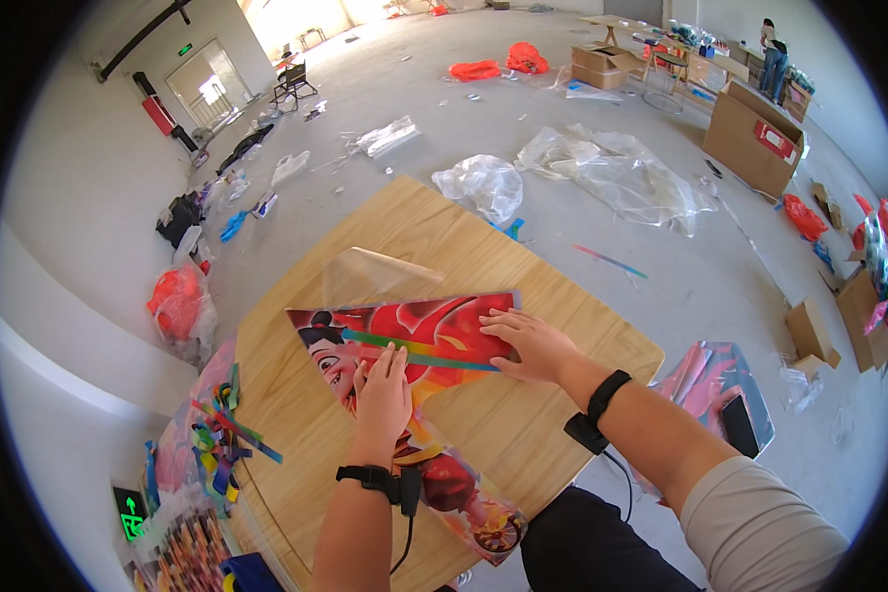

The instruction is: Folding a colorful printed kite sail into a narrow bundle on a wooden table.

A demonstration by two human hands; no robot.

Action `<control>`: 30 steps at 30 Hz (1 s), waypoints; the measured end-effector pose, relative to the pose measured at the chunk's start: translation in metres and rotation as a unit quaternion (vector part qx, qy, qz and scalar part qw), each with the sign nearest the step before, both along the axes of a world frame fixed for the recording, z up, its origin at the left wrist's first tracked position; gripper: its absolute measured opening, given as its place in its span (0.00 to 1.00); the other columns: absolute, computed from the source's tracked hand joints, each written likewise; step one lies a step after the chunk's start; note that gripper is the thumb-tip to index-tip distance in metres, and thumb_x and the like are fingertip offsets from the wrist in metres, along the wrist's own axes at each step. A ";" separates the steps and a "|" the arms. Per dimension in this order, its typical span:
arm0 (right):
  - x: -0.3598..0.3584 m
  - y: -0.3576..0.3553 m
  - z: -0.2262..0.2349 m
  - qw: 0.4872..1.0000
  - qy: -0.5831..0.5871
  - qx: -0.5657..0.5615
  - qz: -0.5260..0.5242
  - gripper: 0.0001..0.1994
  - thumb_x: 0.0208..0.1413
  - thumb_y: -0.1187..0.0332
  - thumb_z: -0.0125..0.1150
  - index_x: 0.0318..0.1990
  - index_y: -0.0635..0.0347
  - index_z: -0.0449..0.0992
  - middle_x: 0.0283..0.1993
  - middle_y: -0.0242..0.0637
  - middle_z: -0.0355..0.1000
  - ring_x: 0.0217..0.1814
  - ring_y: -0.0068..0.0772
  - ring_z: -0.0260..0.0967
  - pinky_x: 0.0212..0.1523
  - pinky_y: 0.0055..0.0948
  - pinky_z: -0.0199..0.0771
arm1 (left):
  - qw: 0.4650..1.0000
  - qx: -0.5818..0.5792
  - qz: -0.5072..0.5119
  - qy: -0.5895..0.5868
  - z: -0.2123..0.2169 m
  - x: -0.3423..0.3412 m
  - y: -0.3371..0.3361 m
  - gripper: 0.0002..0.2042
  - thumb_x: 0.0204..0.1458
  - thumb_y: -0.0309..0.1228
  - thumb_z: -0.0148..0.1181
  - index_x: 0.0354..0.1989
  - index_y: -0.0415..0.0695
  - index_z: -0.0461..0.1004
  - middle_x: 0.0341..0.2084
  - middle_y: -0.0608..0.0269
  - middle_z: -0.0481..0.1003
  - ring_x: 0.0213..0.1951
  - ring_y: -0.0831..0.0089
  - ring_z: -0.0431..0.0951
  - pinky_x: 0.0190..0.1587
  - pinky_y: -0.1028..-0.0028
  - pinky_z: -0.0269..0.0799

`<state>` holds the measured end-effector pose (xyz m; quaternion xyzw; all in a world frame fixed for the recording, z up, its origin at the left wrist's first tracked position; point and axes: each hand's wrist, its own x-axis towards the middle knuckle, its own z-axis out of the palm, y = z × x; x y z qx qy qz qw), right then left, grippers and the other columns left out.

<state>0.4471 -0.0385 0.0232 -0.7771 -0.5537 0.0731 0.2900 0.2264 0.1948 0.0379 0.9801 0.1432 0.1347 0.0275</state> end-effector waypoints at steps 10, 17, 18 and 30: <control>0.000 -0.001 0.001 1.000 0.006 0.004 0.006 0.27 0.61 0.58 0.67 0.67 0.53 0.73 0.78 0.33 0.63 0.83 0.39 0.53 0.82 0.41 0.52 | 0.999 0.043 -0.002 -0.007 -0.009 -0.002 0.005 0.23 0.66 0.31 0.52 0.68 0.41 0.69 0.68 0.51 0.71 0.67 0.59 0.71 0.72 0.53 0.57; -0.001 0.000 0.002 1.000 0.013 0.006 0.008 0.27 0.61 0.58 0.67 0.67 0.52 0.73 0.78 0.33 0.63 0.83 0.39 0.53 0.82 0.41 0.53 | 0.994 0.095 0.050 -0.023 -0.023 -0.008 0.020 0.22 0.65 0.34 0.54 0.64 0.38 0.75 0.64 0.53 0.76 0.69 0.58 0.71 0.73 0.56 0.59; -0.001 0.000 0.001 1.000 0.012 0.006 0.007 0.28 0.61 0.58 0.67 0.67 0.52 0.73 0.78 0.33 0.63 0.83 0.39 0.53 0.82 0.41 0.53 | 0.993 0.104 0.050 -0.025 -0.023 -0.007 0.020 0.22 0.65 0.35 0.53 0.65 0.38 0.75 0.64 0.53 0.76 0.70 0.57 0.70 0.73 0.57 0.59; -0.001 0.000 0.001 1.000 0.004 0.005 0.012 0.28 0.61 0.58 0.67 0.68 0.53 0.72 0.78 0.35 0.63 0.83 0.41 0.53 0.82 0.43 0.53 | 0.995 0.025 0.091 0.045 -0.008 -0.001 0.011 0.28 0.68 0.39 0.51 0.73 0.39 0.65 0.72 0.49 0.68 0.73 0.51 0.65 0.74 0.54 0.59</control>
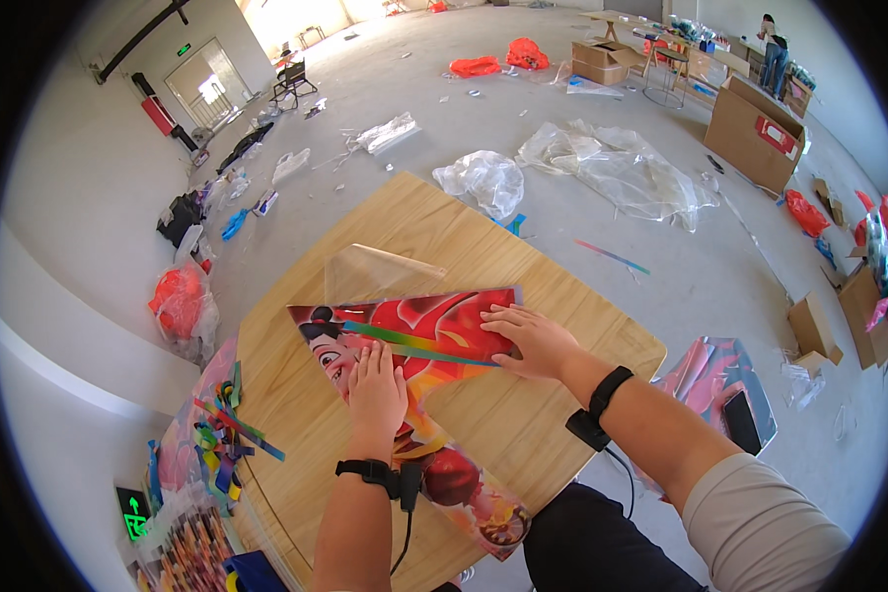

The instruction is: Folding a colorful printed kite sail into a narrow bundle on a wooden table.

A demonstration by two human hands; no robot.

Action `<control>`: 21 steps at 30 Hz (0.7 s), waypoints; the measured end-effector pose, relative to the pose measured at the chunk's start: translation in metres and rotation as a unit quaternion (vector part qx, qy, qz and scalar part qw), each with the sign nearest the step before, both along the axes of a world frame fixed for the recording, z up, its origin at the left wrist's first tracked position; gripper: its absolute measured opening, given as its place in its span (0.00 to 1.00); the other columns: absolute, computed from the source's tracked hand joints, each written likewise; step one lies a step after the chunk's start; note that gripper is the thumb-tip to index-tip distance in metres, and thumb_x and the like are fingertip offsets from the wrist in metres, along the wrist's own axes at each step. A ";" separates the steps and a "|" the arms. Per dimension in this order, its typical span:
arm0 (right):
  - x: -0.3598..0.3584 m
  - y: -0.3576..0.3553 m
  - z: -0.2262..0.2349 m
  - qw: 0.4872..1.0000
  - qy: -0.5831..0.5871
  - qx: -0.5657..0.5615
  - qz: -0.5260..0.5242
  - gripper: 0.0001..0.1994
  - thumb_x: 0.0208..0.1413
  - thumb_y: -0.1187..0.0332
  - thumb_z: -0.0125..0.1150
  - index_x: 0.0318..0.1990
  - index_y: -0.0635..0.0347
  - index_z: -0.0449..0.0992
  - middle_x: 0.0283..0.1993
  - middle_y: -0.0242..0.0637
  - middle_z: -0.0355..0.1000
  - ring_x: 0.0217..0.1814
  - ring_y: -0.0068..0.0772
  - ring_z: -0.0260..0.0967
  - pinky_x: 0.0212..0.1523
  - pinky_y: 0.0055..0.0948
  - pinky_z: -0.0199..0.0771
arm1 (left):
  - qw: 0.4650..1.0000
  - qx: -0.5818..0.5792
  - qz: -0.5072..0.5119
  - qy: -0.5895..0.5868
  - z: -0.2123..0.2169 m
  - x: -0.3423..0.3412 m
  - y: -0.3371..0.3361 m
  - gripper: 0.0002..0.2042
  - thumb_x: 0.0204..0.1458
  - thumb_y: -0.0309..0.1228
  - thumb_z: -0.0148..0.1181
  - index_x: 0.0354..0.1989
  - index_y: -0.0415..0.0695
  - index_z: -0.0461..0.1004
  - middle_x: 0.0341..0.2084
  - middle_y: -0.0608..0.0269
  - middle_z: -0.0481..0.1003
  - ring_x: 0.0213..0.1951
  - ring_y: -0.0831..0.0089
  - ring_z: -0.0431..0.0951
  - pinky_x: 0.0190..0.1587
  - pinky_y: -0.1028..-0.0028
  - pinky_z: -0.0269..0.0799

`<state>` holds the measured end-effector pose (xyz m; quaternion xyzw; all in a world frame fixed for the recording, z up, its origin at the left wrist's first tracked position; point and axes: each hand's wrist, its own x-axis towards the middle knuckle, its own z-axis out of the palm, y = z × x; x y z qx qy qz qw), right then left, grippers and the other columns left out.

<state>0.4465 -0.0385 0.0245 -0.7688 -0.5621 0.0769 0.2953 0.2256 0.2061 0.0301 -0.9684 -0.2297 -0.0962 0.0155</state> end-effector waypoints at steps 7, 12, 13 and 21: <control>0.000 -0.001 0.001 1.000 -0.007 0.003 -0.007 0.28 0.61 0.58 0.67 0.67 0.53 0.73 0.78 0.33 0.64 0.82 0.39 0.54 0.81 0.41 0.53 | 1.000 -0.002 -0.005 0.005 -0.010 -0.003 -0.014 0.34 0.69 0.44 0.51 0.79 0.41 0.54 0.79 0.46 0.54 0.78 0.48 0.55 0.78 0.52 0.50; -0.001 -0.001 0.002 1.000 -0.002 -0.001 -0.002 0.28 0.61 0.59 0.67 0.68 0.53 0.72 0.78 0.35 0.63 0.83 0.42 0.53 0.82 0.43 0.53 | 0.997 -0.010 -0.066 0.036 -0.009 0.001 -0.019 0.35 0.71 0.47 0.47 0.81 0.42 0.50 0.81 0.48 0.49 0.80 0.49 0.49 0.79 0.52 0.46; -0.001 -0.001 0.002 1.000 -0.002 -0.001 -0.001 0.28 0.61 0.59 0.67 0.68 0.53 0.72 0.78 0.35 0.63 0.83 0.42 0.53 0.82 0.43 0.53 | 0.997 -0.010 -0.065 0.036 -0.010 0.001 -0.019 0.35 0.71 0.47 0.47 0.81 0.42 0.50 0.81 0.48 0.49 0.80 0.49 0.49 0.79 0.52 0.46; -0.001 -0.001 0.001 1.000 -0.002 -0.002 -0.008 0.28 0.61 0.60 0.66 0.68 0.52 0.72 0.78 0.35 0.63 0.83 0.41 0.53 0.82 0.43 0.52 | 0.997 -0.024 -0.070 0.006 -0.013 0.001 -0.019 0.32 0.70 0.46 0.48 0.78 0.43 0.58 0.77 0.51 0.58 0.78 0.52 0.54 0.79 0.49 0.45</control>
